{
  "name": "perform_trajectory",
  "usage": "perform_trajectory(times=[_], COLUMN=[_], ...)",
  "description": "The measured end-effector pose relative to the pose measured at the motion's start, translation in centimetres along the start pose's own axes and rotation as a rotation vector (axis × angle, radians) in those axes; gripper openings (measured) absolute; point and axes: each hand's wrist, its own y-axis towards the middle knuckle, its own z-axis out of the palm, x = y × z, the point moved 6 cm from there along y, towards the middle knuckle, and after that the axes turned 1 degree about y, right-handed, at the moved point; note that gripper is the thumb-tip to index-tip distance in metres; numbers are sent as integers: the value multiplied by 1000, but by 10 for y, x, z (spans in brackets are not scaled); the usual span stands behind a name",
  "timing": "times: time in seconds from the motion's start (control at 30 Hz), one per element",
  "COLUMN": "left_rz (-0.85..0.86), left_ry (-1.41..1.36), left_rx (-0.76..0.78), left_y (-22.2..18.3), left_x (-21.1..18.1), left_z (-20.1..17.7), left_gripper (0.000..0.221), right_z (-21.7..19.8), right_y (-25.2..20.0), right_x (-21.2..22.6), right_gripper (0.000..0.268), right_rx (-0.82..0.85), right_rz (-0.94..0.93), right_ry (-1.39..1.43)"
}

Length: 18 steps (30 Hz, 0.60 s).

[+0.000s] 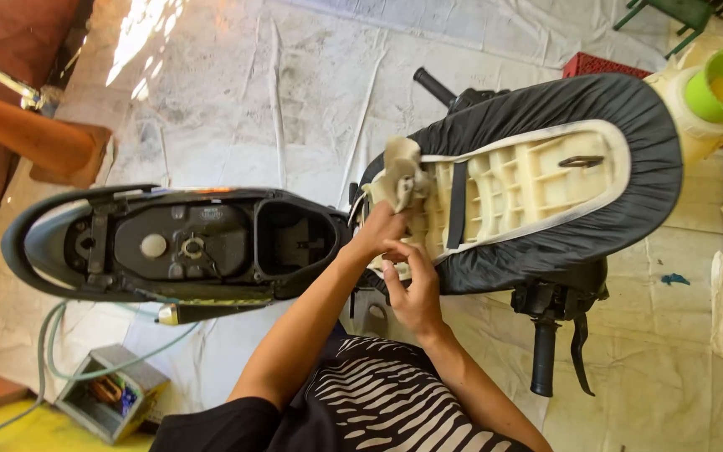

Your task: The person wipes the underside of a motorcycle seat with a cloth. They hold the seat with one hand while scrubbing the white plastic base with the other, focusing on the grooves and edges.

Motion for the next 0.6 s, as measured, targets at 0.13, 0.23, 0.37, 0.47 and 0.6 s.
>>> perform_trajectory(times=[0.13, 0.23, 0.37, 0.47, 0.6], left_rz=[-281, -311, -312, -476, -654], left_ry=[-599, -409, -297, -442, -716], left_rx=[-28, 101, 169, 108, -185], left_y=[-13, -27, -35, -31, -7], left_x=[-35, -24, 3, 22, 27], left_z=[-27, -37, -28, -24, -54], left_gripper=[31, 30, 30, 37, 44], right_z=[-5, 0, 6, 8, 1], right_y=[-18, -24, -13, 4, 22], right_x=[-1, 6, 22, 31, 39], right_gripper=[34, 39, 35, 29, 28], right_rx=[54, 123, 226, 192, 56], right_rz=[88, 90, 35, -24, -86], right_ry=[37, 59, 52, 45, 16])
